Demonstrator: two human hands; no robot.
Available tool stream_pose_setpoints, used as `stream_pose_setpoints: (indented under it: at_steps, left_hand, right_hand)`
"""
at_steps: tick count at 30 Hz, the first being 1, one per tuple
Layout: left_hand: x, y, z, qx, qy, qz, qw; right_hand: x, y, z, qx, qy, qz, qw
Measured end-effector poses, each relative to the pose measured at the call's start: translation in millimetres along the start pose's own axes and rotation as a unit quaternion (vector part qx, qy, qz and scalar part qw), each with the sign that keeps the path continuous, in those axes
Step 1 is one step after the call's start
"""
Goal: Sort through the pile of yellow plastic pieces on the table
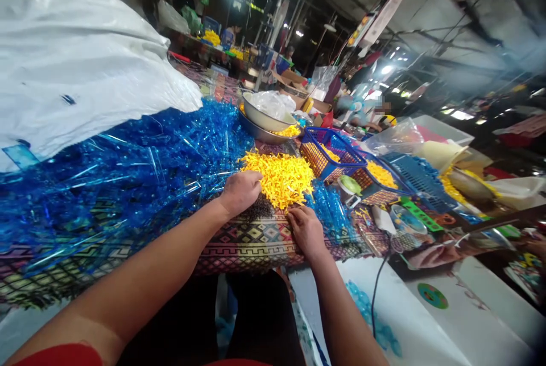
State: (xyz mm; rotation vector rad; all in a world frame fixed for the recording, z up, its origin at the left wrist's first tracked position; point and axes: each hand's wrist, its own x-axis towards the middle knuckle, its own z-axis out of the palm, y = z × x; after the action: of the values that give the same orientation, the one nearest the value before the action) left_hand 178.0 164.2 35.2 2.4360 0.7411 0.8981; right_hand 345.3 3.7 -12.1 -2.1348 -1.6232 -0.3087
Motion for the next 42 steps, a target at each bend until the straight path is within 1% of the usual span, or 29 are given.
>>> stream_pose_setpoints:
  at_steps: [3, 8, 14, 20, 25, 32, 37, 42]
  left_hand:
    - [-0.2, -1.1, -1.9, 0.012, 0.026, 0.012, 1.000]
    - [-0.2, -2.6, -4.8, 0.024, 0.042, 0.018, 0.999]
    - [-0.9, -2.5, -6.3, 0.036, 0.041, 0.011, 0.998]
    - [-1.8, -2.3, -3.9, 0.029, 0.037, 0.014, 0.999]
    - [-0.6, -1.0, -4.2, 0.049, 0.043, -0.007, 0.998]
    - [0.0, -4.9, -2.3, 0.059, 0.036, -0.005, 0.998]
    - [0.0, -4.8, -1.8, 0.039, 0.037, -0.018, 0.998]
    - [0.0, -4.1, -1.4, 0.038, 0.043, 0.004, 0.998]
  right_hand:
    - [0.1, -0.9, -0.2, 0.012, 0.006, 0.003, 1.000]
    - [0.7, -3.2, -0.4, -0.003, 0.001, -0.015, 1.000]
    - [1.4, -6.1, -2.1, -0.028, -0.014, -0.023, 0.999]
    - [1.4, -6.0, -1.8, -0.026, -0.006, -0.024, 0.999]
    - [1.4, -3.4, -0.7, -0.014, -0.008, -0.014, 1.000]
    - [-0.7, 0.2, 0.8, 0.028, 0.014, -0.009, 0.999]
    - [-0.9, -1.8, -0.2, 0.020, 0.019, -0.019, 0.999]
    - [-0.2, -0.9, 0.3, 0.008, 0.008, -0.021, 1.000]
